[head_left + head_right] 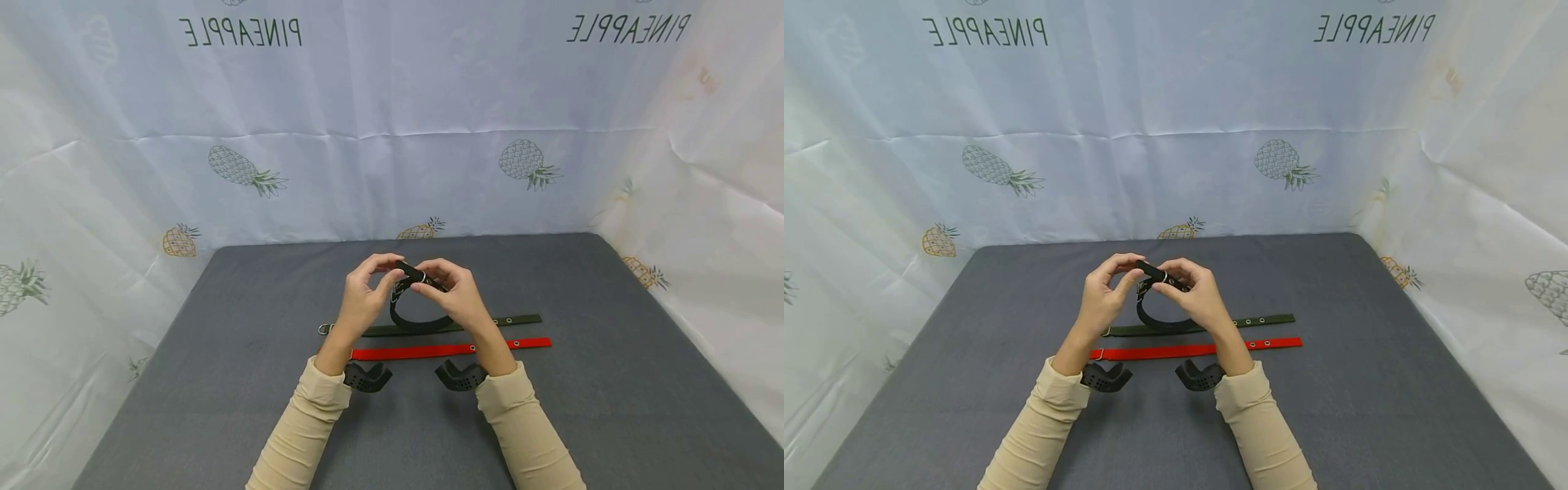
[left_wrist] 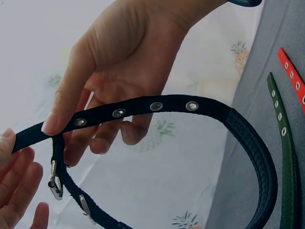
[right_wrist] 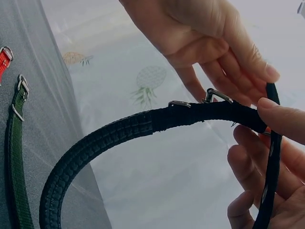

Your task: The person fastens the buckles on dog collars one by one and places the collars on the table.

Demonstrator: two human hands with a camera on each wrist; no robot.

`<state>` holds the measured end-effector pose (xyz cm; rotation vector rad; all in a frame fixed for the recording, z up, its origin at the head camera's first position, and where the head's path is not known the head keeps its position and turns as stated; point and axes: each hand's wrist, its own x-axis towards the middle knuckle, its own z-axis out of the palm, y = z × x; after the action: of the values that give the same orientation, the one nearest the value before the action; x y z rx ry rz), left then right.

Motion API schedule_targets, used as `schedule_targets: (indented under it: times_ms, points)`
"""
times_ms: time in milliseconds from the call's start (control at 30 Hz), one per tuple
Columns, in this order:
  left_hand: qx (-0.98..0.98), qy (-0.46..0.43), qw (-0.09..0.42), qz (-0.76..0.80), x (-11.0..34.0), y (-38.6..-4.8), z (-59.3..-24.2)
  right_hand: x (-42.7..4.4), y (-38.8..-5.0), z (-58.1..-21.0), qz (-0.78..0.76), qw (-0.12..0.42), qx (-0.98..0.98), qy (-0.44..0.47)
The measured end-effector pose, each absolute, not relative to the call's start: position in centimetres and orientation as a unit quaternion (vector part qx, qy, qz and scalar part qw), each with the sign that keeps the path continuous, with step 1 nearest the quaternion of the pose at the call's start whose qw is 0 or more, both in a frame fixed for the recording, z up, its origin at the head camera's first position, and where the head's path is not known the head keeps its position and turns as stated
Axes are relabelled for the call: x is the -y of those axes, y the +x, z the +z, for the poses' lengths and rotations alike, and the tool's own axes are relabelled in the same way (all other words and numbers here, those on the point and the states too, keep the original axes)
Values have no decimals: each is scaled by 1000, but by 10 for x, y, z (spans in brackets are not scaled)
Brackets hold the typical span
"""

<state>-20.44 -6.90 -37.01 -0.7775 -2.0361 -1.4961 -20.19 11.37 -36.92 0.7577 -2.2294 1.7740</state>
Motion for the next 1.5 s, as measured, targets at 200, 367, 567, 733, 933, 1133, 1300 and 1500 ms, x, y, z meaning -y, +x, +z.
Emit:
schedule_targets:
  times_ms: [200,367,567,733,933,1133,1300,1500]
  points:
    - [734,-267,271,-563,71,-206,-369,-114,-203,-370,602,100,752,249]
    - [723,-257,285,-574,73,-207,-367,-115,-204,-370,607,94,752,240]
    - [720,-248,284,-582,75,-207,-367,-116,-204,-370,618,87,740,251]
    - [719,-250,280,-585,76,-207,-367,-116,-204,-372,617,82,739,259]
    - [710,-251,284,-594,82,-207,-364,-116,-203,-372,611,79,745,256]
    - [709,-258,267,-600,85,-206,-362,-115,-203,-371,604,79,753,250]
    - [708,-263,261,-601,84,-206,-363,-115,-202,-372,605,86,750,254]
    - [708,-266,246,-606,84,-207,-364,-116,-202,-372,606,98,744,263]
